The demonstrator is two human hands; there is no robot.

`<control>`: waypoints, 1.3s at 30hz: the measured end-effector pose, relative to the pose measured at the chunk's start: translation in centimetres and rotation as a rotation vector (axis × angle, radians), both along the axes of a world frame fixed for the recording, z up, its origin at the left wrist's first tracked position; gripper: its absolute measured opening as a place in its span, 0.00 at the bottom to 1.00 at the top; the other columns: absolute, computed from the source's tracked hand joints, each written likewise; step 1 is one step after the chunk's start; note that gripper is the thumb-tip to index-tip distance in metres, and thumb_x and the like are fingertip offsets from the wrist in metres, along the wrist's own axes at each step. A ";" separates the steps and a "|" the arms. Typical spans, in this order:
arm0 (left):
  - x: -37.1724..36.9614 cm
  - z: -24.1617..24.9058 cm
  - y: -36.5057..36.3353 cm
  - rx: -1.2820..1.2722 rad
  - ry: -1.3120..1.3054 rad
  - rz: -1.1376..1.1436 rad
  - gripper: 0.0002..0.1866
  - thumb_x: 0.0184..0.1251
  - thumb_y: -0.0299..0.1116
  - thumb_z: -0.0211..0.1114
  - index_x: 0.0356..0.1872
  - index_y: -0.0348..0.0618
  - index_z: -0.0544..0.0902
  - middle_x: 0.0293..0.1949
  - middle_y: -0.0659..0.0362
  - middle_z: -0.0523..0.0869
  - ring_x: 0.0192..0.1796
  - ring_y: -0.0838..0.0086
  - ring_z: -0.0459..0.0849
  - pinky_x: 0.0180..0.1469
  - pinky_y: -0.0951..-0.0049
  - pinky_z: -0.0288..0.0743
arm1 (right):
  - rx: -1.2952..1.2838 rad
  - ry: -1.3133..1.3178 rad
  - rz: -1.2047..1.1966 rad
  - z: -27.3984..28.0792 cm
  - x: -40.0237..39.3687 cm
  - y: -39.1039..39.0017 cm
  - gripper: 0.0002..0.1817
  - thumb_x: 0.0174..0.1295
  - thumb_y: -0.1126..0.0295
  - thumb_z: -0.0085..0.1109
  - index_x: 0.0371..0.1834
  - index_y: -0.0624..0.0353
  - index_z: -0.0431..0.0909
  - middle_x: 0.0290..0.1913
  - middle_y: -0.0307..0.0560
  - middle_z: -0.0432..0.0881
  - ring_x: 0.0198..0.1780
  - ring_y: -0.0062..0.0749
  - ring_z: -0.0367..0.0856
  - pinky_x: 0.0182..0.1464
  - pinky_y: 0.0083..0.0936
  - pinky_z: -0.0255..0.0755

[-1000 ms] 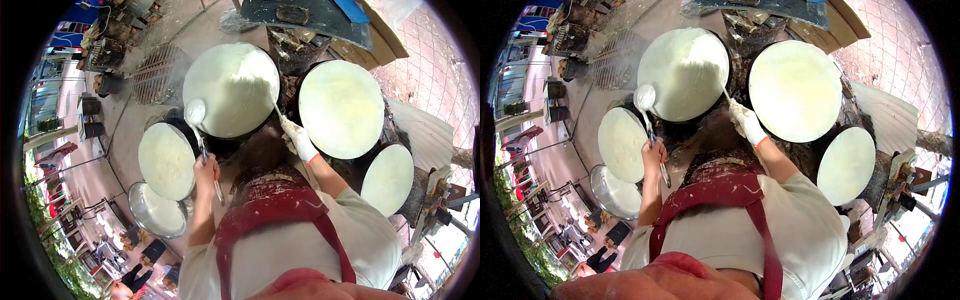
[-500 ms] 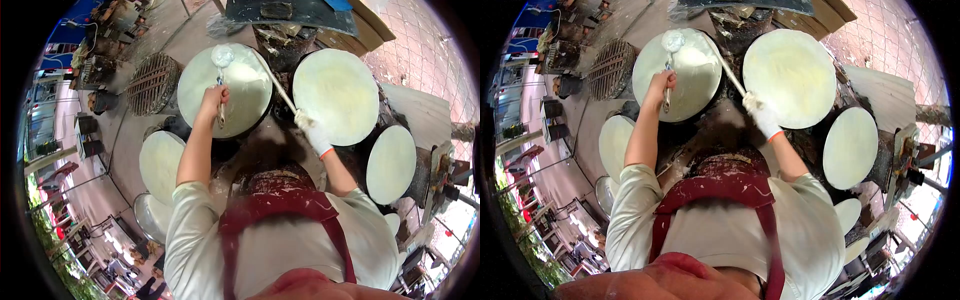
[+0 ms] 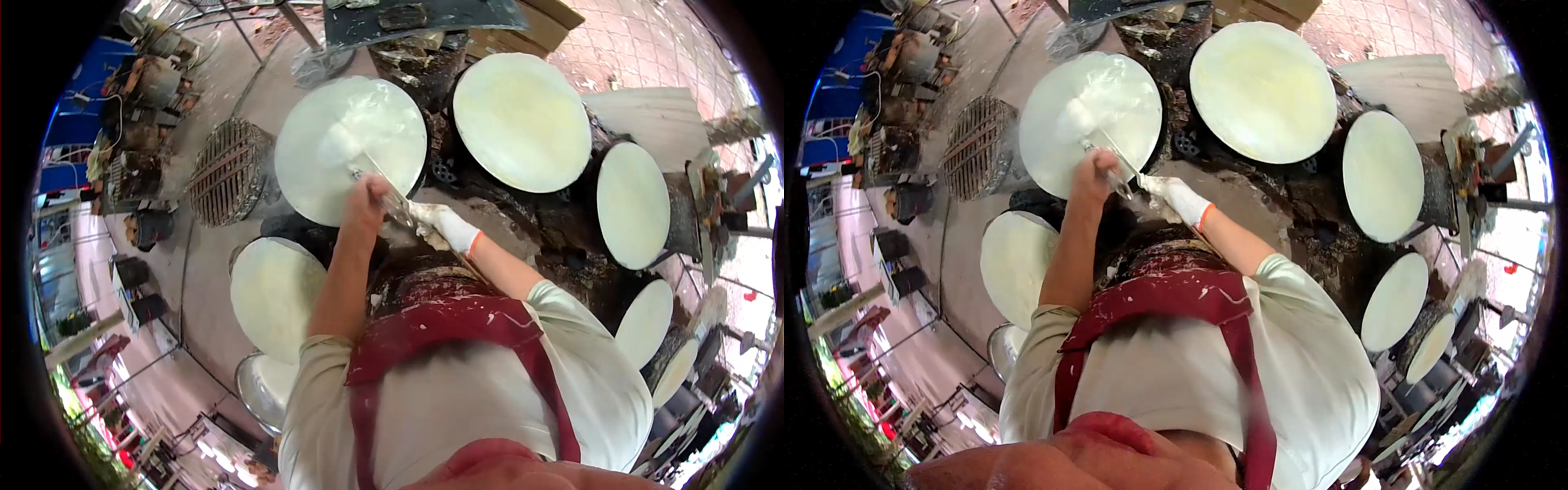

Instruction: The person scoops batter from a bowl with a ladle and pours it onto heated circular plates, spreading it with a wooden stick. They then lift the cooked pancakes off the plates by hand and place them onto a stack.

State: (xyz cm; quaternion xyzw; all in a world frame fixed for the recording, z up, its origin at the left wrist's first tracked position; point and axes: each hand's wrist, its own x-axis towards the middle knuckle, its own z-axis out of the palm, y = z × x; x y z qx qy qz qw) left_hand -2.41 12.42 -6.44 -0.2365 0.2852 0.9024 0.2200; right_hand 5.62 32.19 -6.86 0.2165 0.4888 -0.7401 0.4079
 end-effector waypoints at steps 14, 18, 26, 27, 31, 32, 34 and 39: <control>5.7 12.4 -10.6 -0.339 0.287 0.069 0.11 0.77 0.33 0.45 0.47 0.35 0.72 0.23 0.67 0.71 0.16 0.84 0.66 0.17 0.82 0.55 | 0.439 0.538 -0.236 -1.7 0.0 2.2 0.16 0.65 0.65 0.61 0.48 0.67 0.80 0.43 0.44 0.85 0.45 0.22 0.80 0.53 0.20 0.73; 6.2 11.1 -11.3 0.739 0.048 -0.101 0.11 0.78 0.32 0.41 0.33 0.42 0.66 0.21 0.63 0.66 0.16 0.79 0.66 0.23 0.79 0.62 | 0.602 0.478 0.184 3.9 3.8 8.0 0.22 0.59 0.67 0.68 0.55 0.65 0.79 0.49 0.45 0.85 0.48 0.22 0.80 0.55 0.20 0.71; 10.3 11.9 -6.6 0.625 0.127 0.157 0.11 0.77 0.30 0.42 0.39 0.32 0.68 0.26 0.57 0.74 0.23 0.72 0.77 0.30 0.78 0.75 | 1.357 0.499 0.155 5.7 -4.9 30.8 0.25 0.57 0.45 0.63 0.49 0.51 0.83 0.36 0.54 0.86 0.36 0.43 0.86 0.44 0.36 0.78; 10.8 12.2 -5.6 0.625 0.127 0.184 0.11 0.77 0.30 0.42 0.40 0.30 0.68 0.27 0.57 0.74 0.23 0.71 0.77 0.30 0.79 0.75 | 1.455 0.621 0.174 4.4 -7.1 33.5 0.25 0.58 0.44 0.61 0.49 0.50 0.83 0.37 0.54 0.86 0.38 0.46 0.85 0.44 0.38 0.78; 13.1 15.3 -0.1 0.658 0.198 0.274 0.12 0.78 0.29 0.38 0.47 0.26 0.63 0.24 0.57 0.68 0.15 0.76 0.69 0.22 0.84 0.68 | 1.660 1.085 0.183 3.5 -17.2 40.2 0.28 0.55 0.42 0.62 0.53 0.48 0.81 0.41 0.54 0.84 0.44 0.50 0.84 0.47 0.42 0.77; 13.7 15.8 0.6 0.647 0.199 0.314 0.13 0.78 0.30 0.37 0.48 0.25 0.62 0.24 0.57 0.68 0.15 0.76 0.68 0.22 0.83 0.68 | 1.592 0.801 0.334 3.7 -20.4 41.2 0.32 0.54 0.41 0.63 0.59 0.45 0.78 0.44 0.54 0.84 0.48 0.50 0.83 0.51 0.41 0.75; 15.0 16.9 2.2 0.610 0.202 0.389 0.14 0.78 0.31 0.37 0.49 0.25 0.62 0.24 0.56 0.68 0.14 0.75 0.68 0.22 0.81 0.68 | 1.434 0.863 0.313 4.3 -24.2 42.1 0.35 0.53 0.41 0.65 0.62 0.45 0.75 0.48 0.52 0.84 0.51 0.49 0.82 0.54 0.39 0.74; 17.7 18.8 4.8 0.485 0.234 0.504 0.19 0.80 0.35 0.36 0.54 0.24 0.62 0.25 0.58 0.70 0.14 0.79 0.69 0.24 0.78 0.59 | 1.165 0.784 0.379 3.0 -29.5 42.4 0.34 0.47 0.53 0.74 0.60 0.49 0.77 0.49 0.49 0.85 0.52 0.43 0.82 0.55 0.34 0.73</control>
